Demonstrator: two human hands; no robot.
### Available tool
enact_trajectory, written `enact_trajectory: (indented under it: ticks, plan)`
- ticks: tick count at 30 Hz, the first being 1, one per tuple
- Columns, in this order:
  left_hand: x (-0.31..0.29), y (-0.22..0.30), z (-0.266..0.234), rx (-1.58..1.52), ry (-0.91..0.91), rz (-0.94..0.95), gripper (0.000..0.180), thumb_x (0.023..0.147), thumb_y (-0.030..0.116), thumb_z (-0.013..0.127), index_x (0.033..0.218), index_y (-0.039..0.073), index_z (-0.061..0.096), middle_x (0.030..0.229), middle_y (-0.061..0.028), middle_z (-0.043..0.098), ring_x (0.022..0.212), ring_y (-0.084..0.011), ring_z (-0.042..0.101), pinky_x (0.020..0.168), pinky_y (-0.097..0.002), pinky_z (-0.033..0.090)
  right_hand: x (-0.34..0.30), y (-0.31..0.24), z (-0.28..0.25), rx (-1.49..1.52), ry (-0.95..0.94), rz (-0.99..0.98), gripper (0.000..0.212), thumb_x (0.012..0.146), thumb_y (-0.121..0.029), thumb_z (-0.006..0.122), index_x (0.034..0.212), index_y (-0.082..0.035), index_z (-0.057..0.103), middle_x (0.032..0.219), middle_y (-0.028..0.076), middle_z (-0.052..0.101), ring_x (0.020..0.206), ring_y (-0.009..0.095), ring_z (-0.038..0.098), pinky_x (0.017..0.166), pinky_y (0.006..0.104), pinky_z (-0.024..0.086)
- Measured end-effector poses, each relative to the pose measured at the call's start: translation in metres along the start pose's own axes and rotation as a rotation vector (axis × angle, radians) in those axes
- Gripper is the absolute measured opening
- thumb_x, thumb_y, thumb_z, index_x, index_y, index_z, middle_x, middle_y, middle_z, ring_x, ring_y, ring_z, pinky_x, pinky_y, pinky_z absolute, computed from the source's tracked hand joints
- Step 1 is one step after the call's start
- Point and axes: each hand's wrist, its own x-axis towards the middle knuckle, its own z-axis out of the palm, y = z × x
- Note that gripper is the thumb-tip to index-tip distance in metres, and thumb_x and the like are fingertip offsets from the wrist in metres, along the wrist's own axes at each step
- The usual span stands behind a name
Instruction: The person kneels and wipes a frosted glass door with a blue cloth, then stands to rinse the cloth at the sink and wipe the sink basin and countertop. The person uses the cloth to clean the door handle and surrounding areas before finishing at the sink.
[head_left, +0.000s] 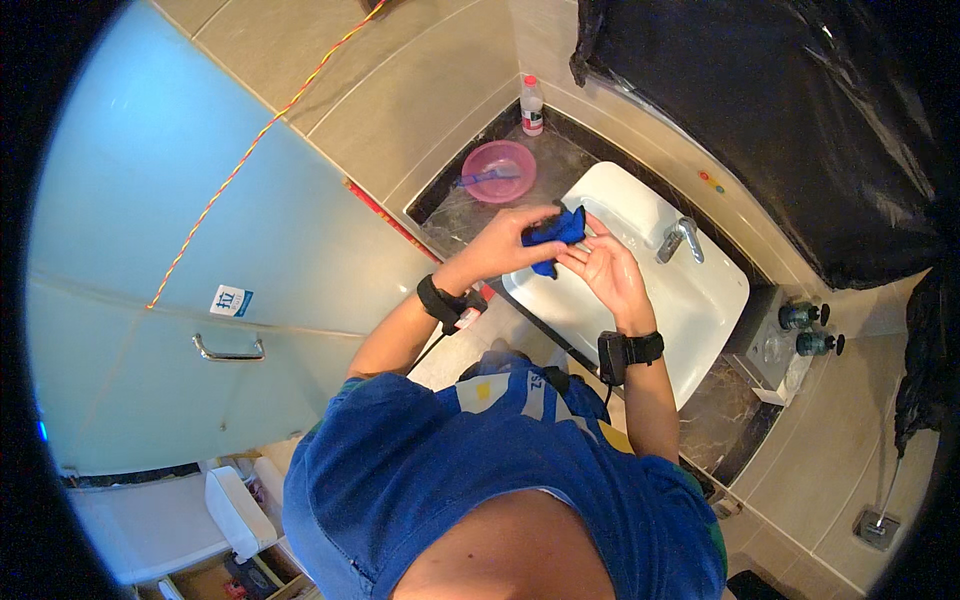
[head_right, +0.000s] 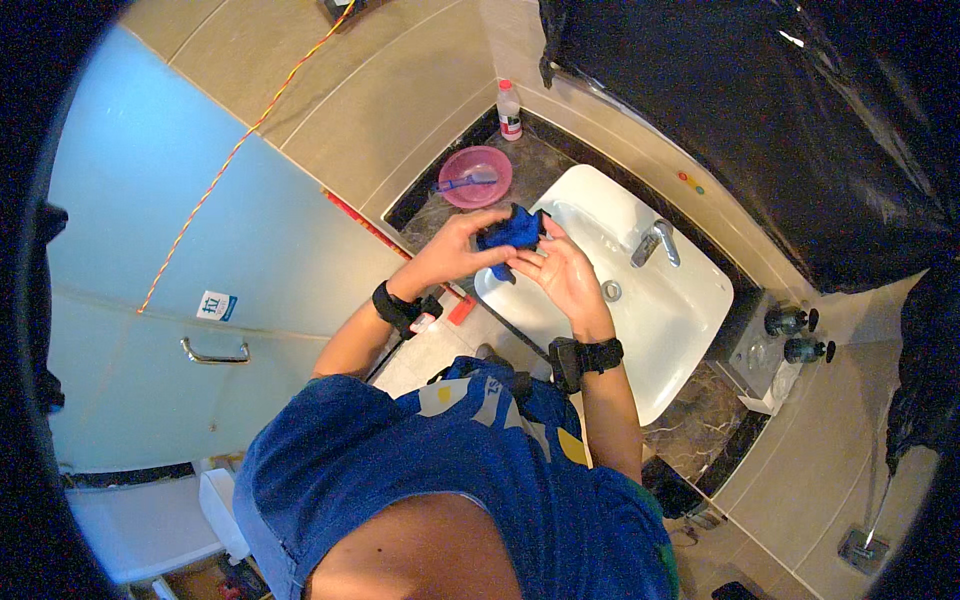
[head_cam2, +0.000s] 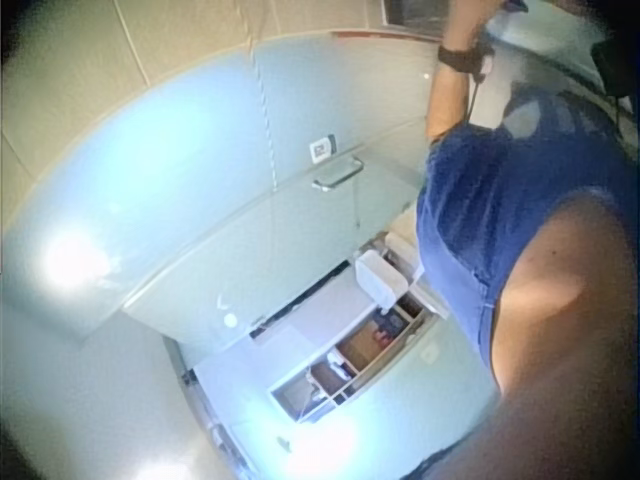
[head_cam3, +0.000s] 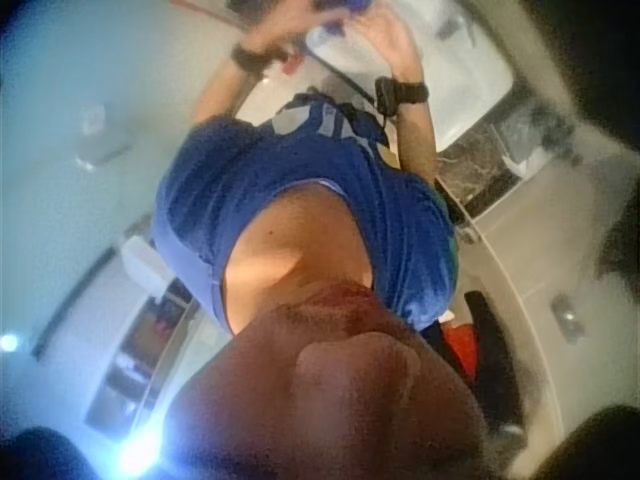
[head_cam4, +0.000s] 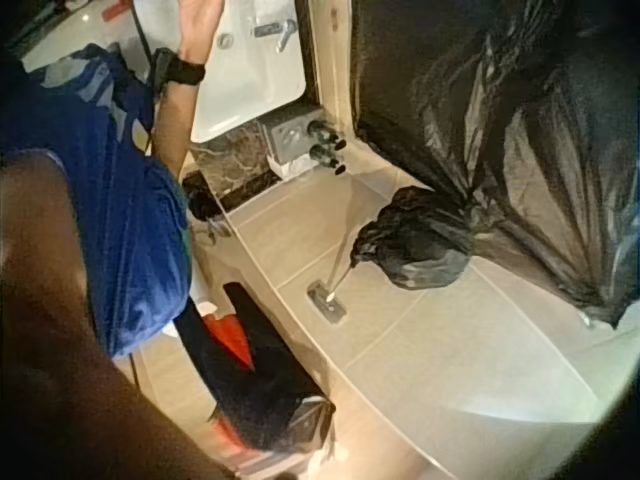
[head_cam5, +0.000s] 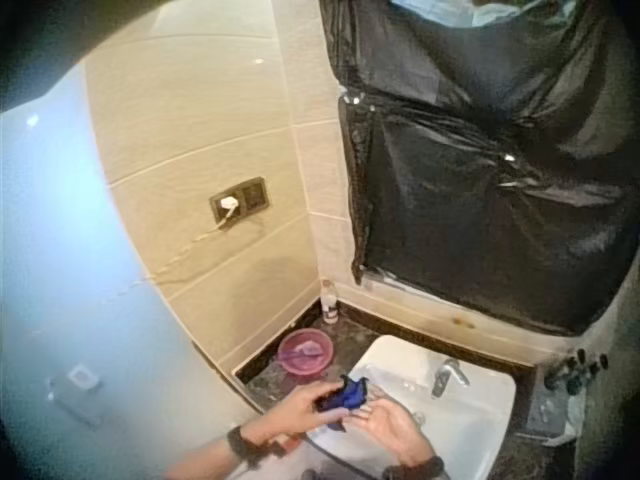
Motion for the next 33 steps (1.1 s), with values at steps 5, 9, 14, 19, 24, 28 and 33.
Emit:
enact_trajectory:
  ticks: [5, 9, 14, 19, 24, 28, 33]
  plan:
    - [0.003, 0.000, -0.021, -0.067, 0.096, -0.155, 0.046, 0.077, 0.018, 0.075, 0.116, -0.001, 0.058, 0.088, -0.0043, 0.064, 0.074, -0.0093, 0.053, 0.067, -0.0252, 0.045, 0.013, 0.004, 0.036, -0.176, -0.002, -0.116, 0.068, 0.085, 0.003, 0.044, 0.145, -0.002, 0.012, 0.121, 0.023, 0.051, 0.110, 0.035, 0.056, 0.094, 0.0462, 0.048]
    - [0.001, -0.009, -0.034, -0.117, 0.087, -0.299, 0.024, 0.083, 0.012, 0.070, 0.103, 0.000, 0.064, 0.077, 0.0009, 0.062, 0.067, -0.0054, 0.051, 0.060, -0.0228, 0.044, 0.015, 0.003, 0.056, -1.100, 0.167, -0.317, 0.054, 0.084, 0.004, 0.049, 0.136, -0.008, 0.041, 0.124, 0.017, 0.050, 0.117, 0.030, 0.052, 0.095, 0.0399, 0.045]
    - [-0.002, -0.010, -0.045, -0.386, 0.151, -0.342, 0.019, 0.083, 0.017, 0.072, 0.092, 0.001, 0.066, 0.070, 0.0054, 0.057, 0.064, -0.0022, 0.048, 0.054, -0.0214, 0.039, 0.028, 0.001, 0.058, -1.631, -0.056, -0.658, 0.049, 0.078, -0.005, 0.065, 0.125, -0.007, 0.053, 0.124, 0.014, 0.050, 0.114, 0.029, 0.051, 0.096, 0.0365, 0.041]
    - [-0.002, -0.004, -0.058, -0.389, 0.207, -0.302, 0.023, 0.080, 0.017, 0.075, 0.092, 0.002, 0.062, 0.081, 0.0009, 0.062, 0.073, -0.0050, 0.056, 0.064, -0.0223, 0.046, 0.037, 0.008, 0.038, -1.203, -0.118, -0.315, 0.029, 0.082, -0.009, 0.067, 0.107, -0.001, 0.055, 0.125, 0.010, 0.051, 0.112, 0.024, 0.053, 0.094, 0.0346, 0.042]
    - [-0.005, -0.002, -0.070, -0.546, 0.243, -0.280, 0.027, 0.083, 0.014, 0.071, 0.103, 0.001, 0.058, 0.089, -0.0011, 0.063, 0.080, -0.0076, 0.058, 0.071, -0.0232, 0.048, 0.038, 0.011, 0.032, -0.905, -0.106, -0.063, 0.016, 0.080, -0.005, 0.067, 0.092, -0.001, 0.057, 0.122, 0.013, 0.053, 0.106, 0.024, 0.056, 0.092, 0.0342, 0.043]
    - [-0.005, -0.002, -0.077, -0.589, 0.262, -0.327, 0.030, 0.089, 0.012, 0.061, 0.115, 0.003, 0.053, 0.096, 0.0009, 0.060, 0.089, -0.0051, 0.055, 0.077, -0.0229, 0.046, 0.032, -0.001, 0.035, -1.399, -0.216, -0.506, 0.010, 0.080, 0.000, 0.061, 0.090, -0.003, 0.060, 0.126, 0.011, 0.051, 0.108, 0.023, 0.054, 0.091, 0.0325, 0.043]
    - [-0.004, 0.006, -0.086, -0.827, 0.347, -0.357, 0.039, 0.090, 0.006, 0.056, 0.127, 0.005, 0.045, 0.096, 0.0022, 0.058, 0.086, -0.0073, 0.056, 0.074, -0.0219, 0.045, 0.020, -0.023, 0.031, -1.921, -0.181, -0.338, 0.026, 0.070, 0.002, 0.057, 0.091, -0.010, 0.064, 0.125, 0.012, 0.054, 0.118, 0.030, 0.050, 0.100, 0.0380, 0.038]
